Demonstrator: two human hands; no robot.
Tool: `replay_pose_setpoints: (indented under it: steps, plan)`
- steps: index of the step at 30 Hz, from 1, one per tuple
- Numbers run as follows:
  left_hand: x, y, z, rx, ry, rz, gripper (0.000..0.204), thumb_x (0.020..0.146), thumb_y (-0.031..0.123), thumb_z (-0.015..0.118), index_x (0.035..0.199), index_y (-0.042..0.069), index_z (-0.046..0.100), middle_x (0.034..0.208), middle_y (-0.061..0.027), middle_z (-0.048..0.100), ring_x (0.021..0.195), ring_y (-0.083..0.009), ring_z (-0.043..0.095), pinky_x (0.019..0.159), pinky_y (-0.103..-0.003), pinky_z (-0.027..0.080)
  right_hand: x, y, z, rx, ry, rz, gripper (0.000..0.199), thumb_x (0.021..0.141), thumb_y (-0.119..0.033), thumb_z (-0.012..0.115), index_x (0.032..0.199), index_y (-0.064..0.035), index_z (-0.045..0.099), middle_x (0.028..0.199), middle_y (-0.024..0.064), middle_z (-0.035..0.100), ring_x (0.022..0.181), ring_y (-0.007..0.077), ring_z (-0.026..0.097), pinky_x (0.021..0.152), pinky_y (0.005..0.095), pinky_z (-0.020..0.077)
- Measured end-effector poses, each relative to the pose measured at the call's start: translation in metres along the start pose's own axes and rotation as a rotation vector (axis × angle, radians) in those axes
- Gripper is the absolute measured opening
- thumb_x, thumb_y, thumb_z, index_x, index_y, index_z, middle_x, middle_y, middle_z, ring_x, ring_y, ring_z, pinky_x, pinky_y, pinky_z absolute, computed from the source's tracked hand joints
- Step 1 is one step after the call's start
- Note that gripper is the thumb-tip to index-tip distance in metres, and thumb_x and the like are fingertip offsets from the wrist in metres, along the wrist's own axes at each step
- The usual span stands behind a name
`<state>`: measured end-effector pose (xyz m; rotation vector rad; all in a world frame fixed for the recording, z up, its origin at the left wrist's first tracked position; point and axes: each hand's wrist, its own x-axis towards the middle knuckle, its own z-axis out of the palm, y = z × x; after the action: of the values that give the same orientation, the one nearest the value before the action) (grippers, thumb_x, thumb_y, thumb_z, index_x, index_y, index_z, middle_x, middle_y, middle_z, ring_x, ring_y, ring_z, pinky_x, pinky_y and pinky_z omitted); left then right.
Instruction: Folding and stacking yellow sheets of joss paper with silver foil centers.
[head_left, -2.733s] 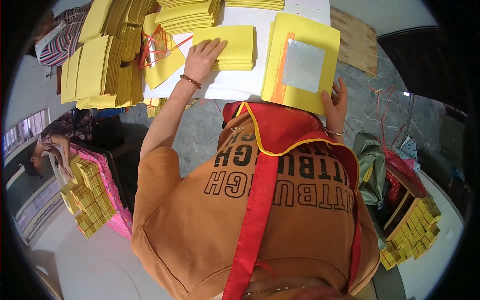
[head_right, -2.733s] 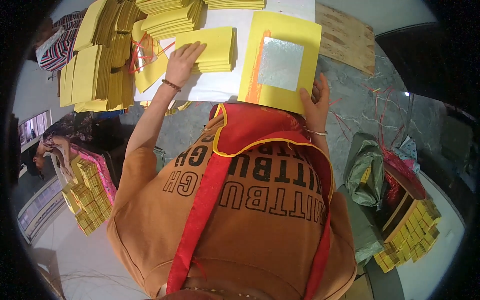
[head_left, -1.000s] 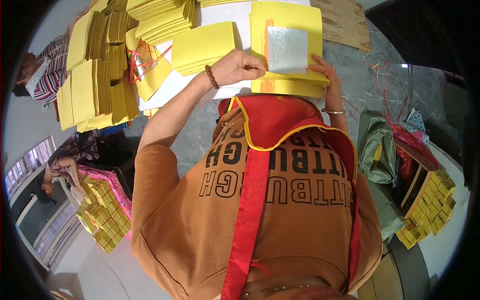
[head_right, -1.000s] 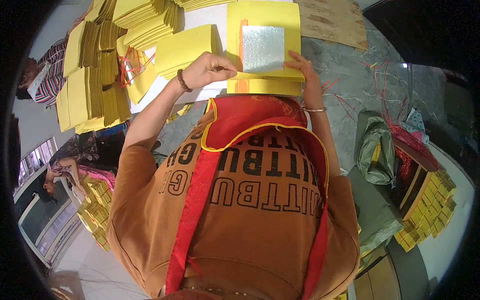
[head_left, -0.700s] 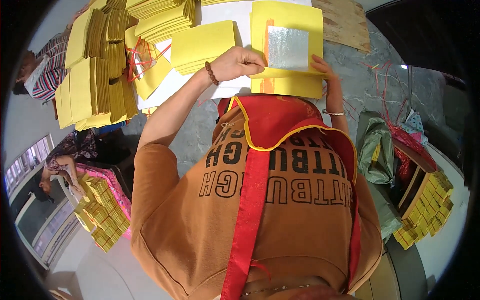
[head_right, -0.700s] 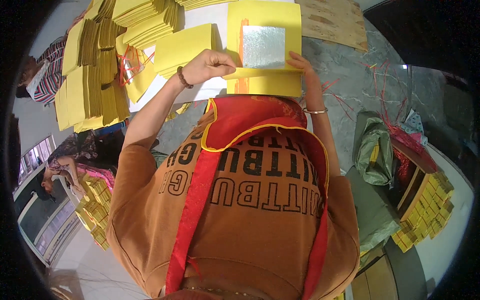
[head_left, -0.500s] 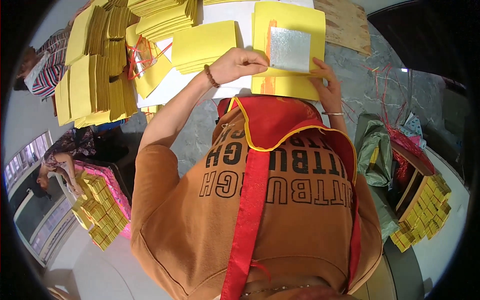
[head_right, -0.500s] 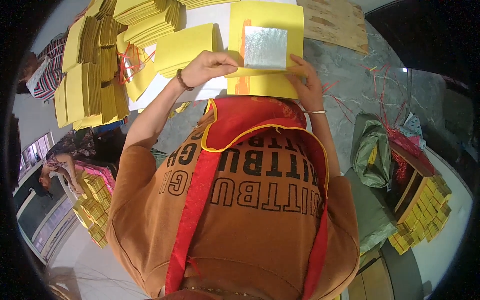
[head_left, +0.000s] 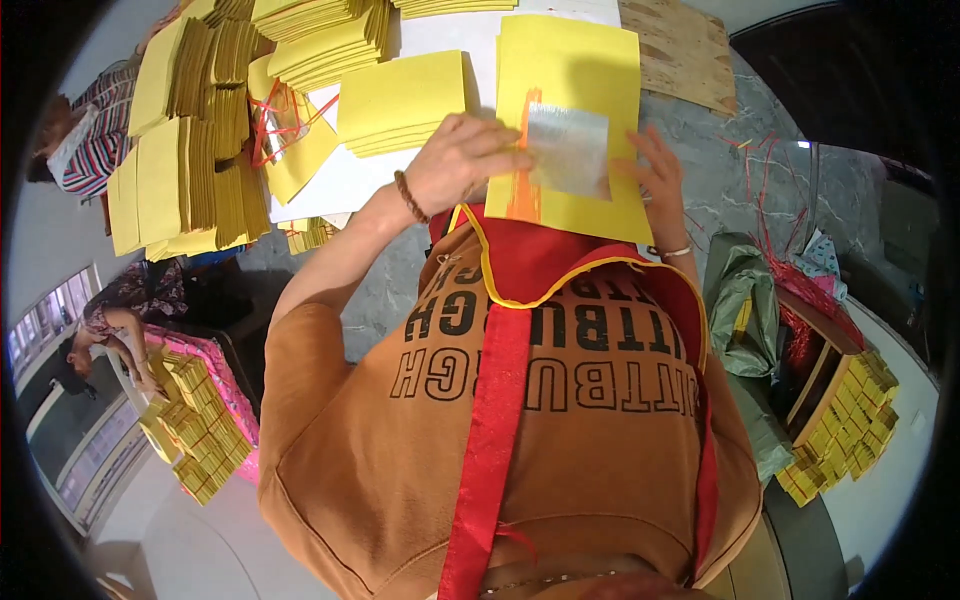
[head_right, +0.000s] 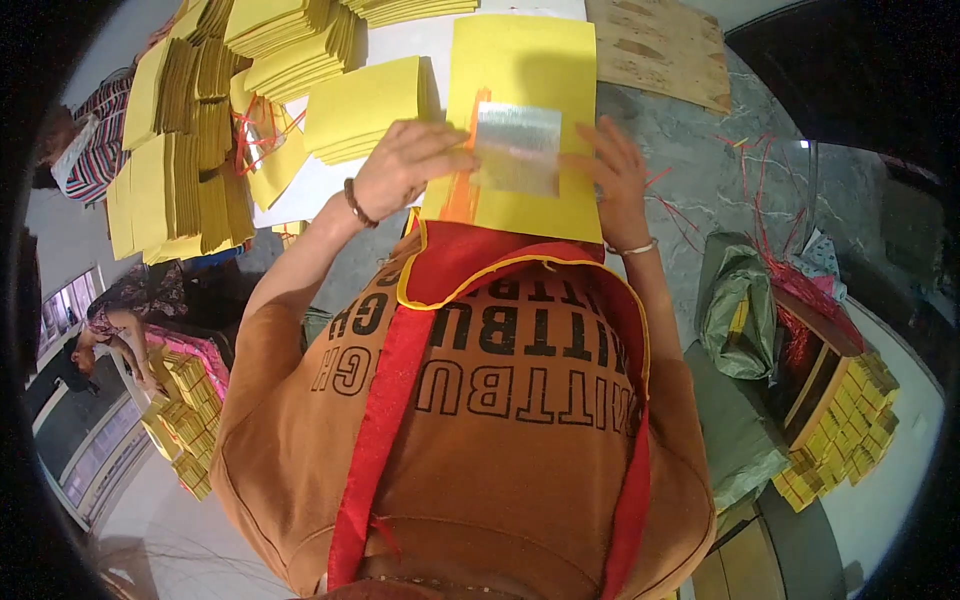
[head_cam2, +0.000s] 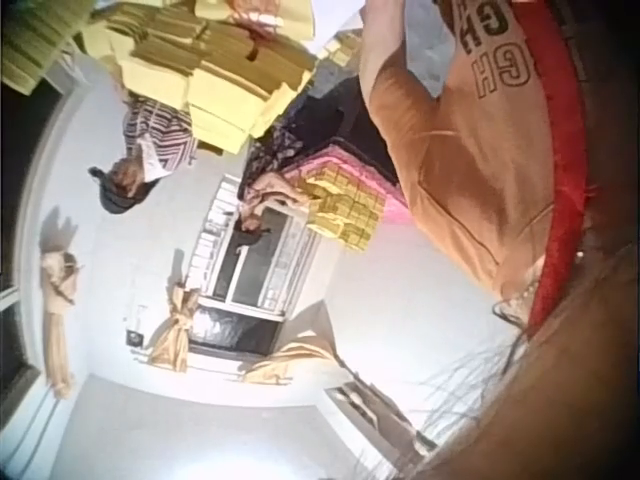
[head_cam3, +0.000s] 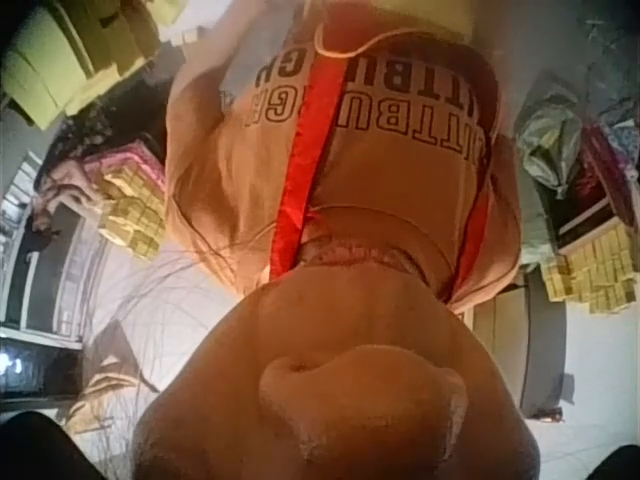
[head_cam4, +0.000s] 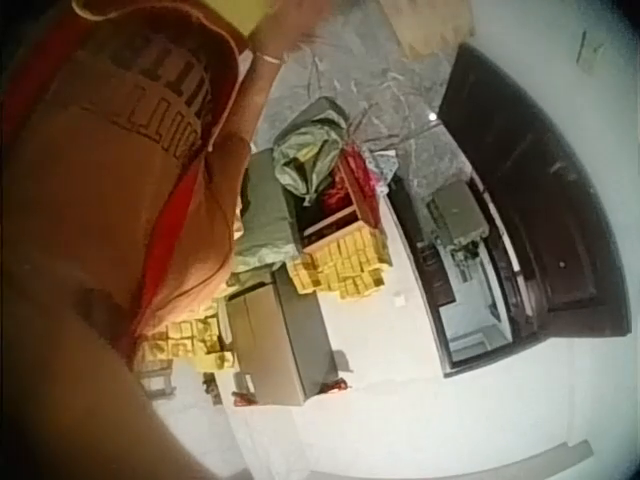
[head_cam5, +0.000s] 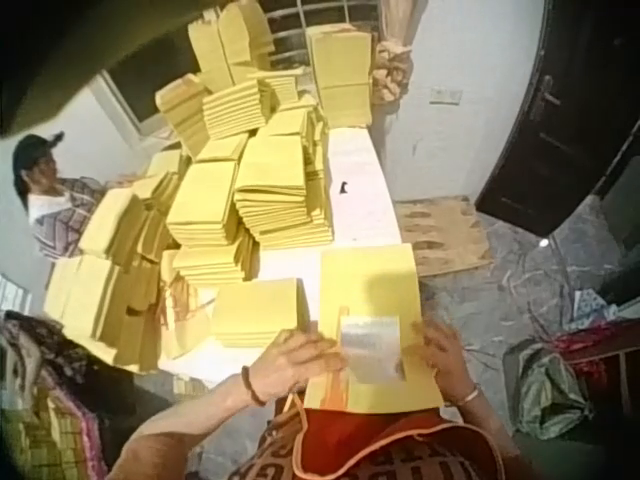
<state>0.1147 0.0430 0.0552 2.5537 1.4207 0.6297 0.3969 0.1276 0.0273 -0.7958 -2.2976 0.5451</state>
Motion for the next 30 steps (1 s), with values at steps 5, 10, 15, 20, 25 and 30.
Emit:
replay_pose_setpoints:
  steps: [5,10,15,20,25,30]
  plan:
    - [-0.004,0.014,0.000,-0.227,0.118,-0.118,0.020,0.078,0.007,0.056,0.098,0.007,0.059,0.091,-0.0107,0.061,0.086,-0.0257,0.055,0.073,-0.035,0.043,-0.003,-0.006,-0.007,0.252,-0.178,0.132,0.019,0.073,-0.017,0.065,0.092,-0.0152,0.064,0.102,0.0008,0.063,0.104,0.0187,0.055,0.085,0.0337,0.0334]
    - [0.009,0.017,0.010,-0.440,0.197,-0.594,0.017,0.088,0.017,0.052,0.082,0.001,0.053,0.064,-0.0147,0.052,0.061,-0.0299,0.052,0.056,-0.038,0.042,0.013,-0.011,0.002,0.483,-0.240,0.662,0.023,0.080,-0.019,0.062,0.100,-0.0070,0.061,0.095,0.0062,0.065,0.084,0.0148,0.062,0.071,0.0305,0.0443]
    - [0.015,0.002,0.020,-0.718,0.188,-0.869,0.022,0.087,0.020,0.054,0.079,0.000,0.051,0.061,-0.0120,0.051,0.050,-0.0183,0.049,0.048,-0.031,0.039,0.024,-0.013,0.021,0.744,0.120,0.703,0.040,0.079,-0.010,0.064,0.116,-0.0016,0.051,0.090,0.0073,0.064,0.078,0.0115,0.059,0.067,0.0248,0.0462]
    - [0.017,-0.004,0.037,-0.955,0.382,-0.914,0.020,0.085,0.017,0.056,0.093,0.000,0.051,0.058,-0.0022,0.049,0.048,-0.0094,0.044,0.044,-0.027,0.036,0.029,-0.014,0.025,0.699,0.126,0.643,0.046,0.078,-0.008,0.064,0.121,-0.0031,0.049,0.094,0.0115,0.064,0.084,0.0143,0.060,0.072,0.0251,0.0468]
    - [0.018,-0.007,0.033,-0.948,0.345,-0.964,0.029,0.084,0.015,0.058,0.106,0.000,0.046,0.059,-0.0007,0.049,0.049,-0.0089,0.045,0.045,-0.025,0.037,0.028,-0.010,0.024,0.565,0.027,0.675,0.051,0.079,-0.007,0.064,0.127,-0.0032,0.045,0.109,0.0097,0.058,0.093,0.0128,0.056,0.079,0.0240,0.0452]
    - [0.025,0.005,0.007,-0.647,0.312,-0.906,0.035,0.082,0.016,0.059,0.112,0.003,0.047,0.074,-0.0056,0.056,0.064,-0.0148,0.052,0.058,-0.032,0.041,0.028,-0.010,0.025,0.432,0.071,0.638,0.046,0.079,-0.009,0.065,0.122,-0.0011,0.050,0.109,0.0103,0.059,0.092,0.0115,0.056,0.077,0.0231,0.0455]
